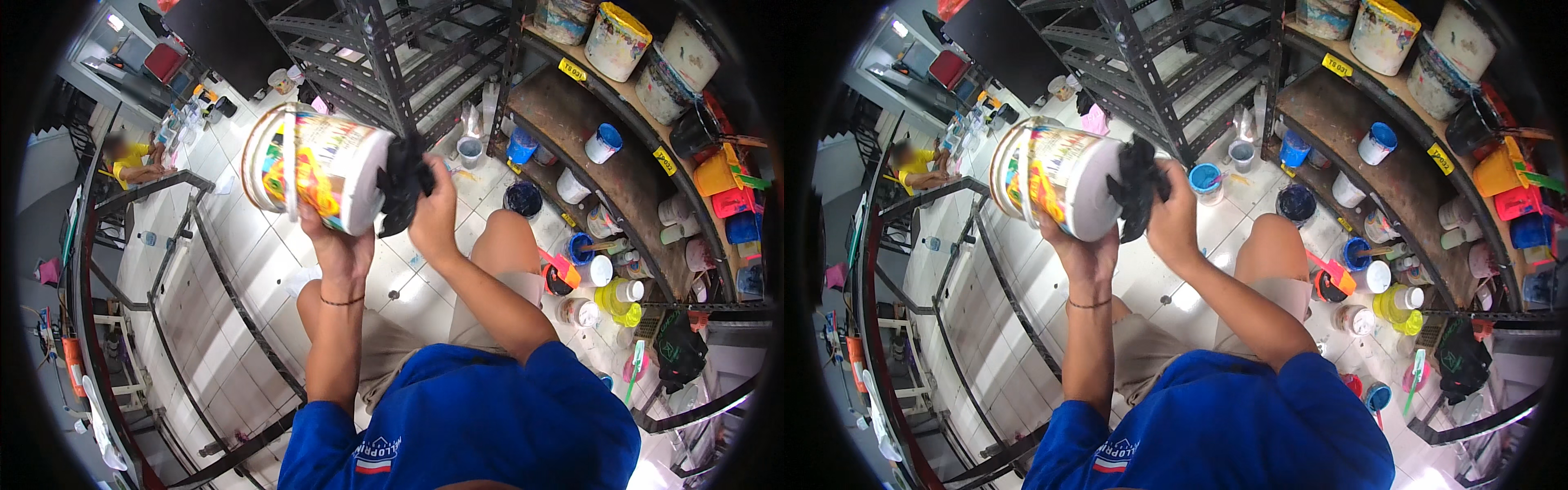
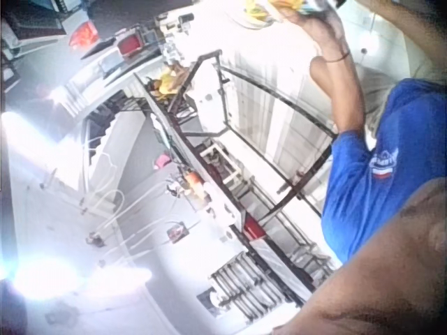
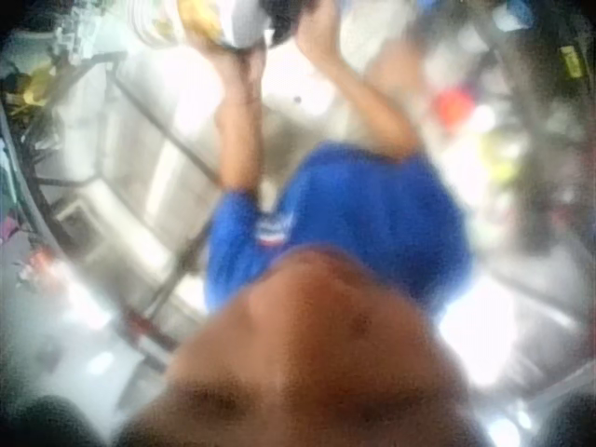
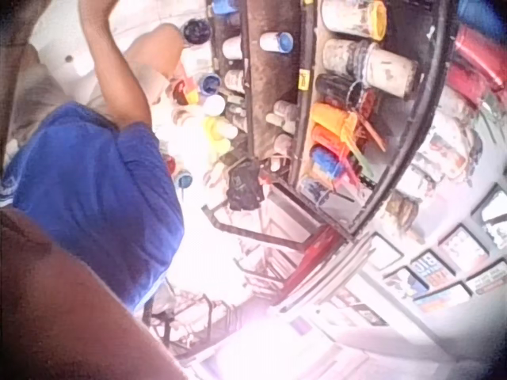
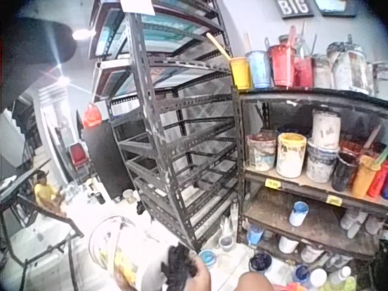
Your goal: The person cleans ink containers and small bottles by hand using a black cloth, then picks up several containers from a shelf.
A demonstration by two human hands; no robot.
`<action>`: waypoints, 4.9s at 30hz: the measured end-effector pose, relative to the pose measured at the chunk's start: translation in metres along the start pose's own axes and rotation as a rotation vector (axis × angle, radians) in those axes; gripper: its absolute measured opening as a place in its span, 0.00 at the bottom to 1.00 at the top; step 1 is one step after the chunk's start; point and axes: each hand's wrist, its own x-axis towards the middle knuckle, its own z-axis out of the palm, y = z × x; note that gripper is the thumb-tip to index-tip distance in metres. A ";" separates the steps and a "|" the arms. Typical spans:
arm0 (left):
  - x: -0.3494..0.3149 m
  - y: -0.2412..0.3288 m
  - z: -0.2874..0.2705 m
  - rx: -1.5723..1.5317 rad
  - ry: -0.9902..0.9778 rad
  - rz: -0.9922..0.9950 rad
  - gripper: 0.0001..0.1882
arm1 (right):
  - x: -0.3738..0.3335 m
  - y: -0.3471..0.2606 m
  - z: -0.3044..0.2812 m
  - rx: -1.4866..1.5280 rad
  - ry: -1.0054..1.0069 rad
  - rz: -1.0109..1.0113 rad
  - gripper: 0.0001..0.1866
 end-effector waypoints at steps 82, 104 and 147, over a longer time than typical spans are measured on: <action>0.020 -0.014 -0.015 0.502 0.232 0.237 0.38 | 0.026 -0.007 0.002 -0.344 -0.044 -0.246 0.09; 0.004 -0.004 -0.030 0.649 0.042 0.187 0.39 | 0.007 -0.032 -0.004 -0.650 -0.223 -0.705 0.17; -0.026 0.017 -0.049 1.018 0.154 0.367 0.32 | 0.003 -0.070 0.034 -0.873 -0.788 -0.813 0.22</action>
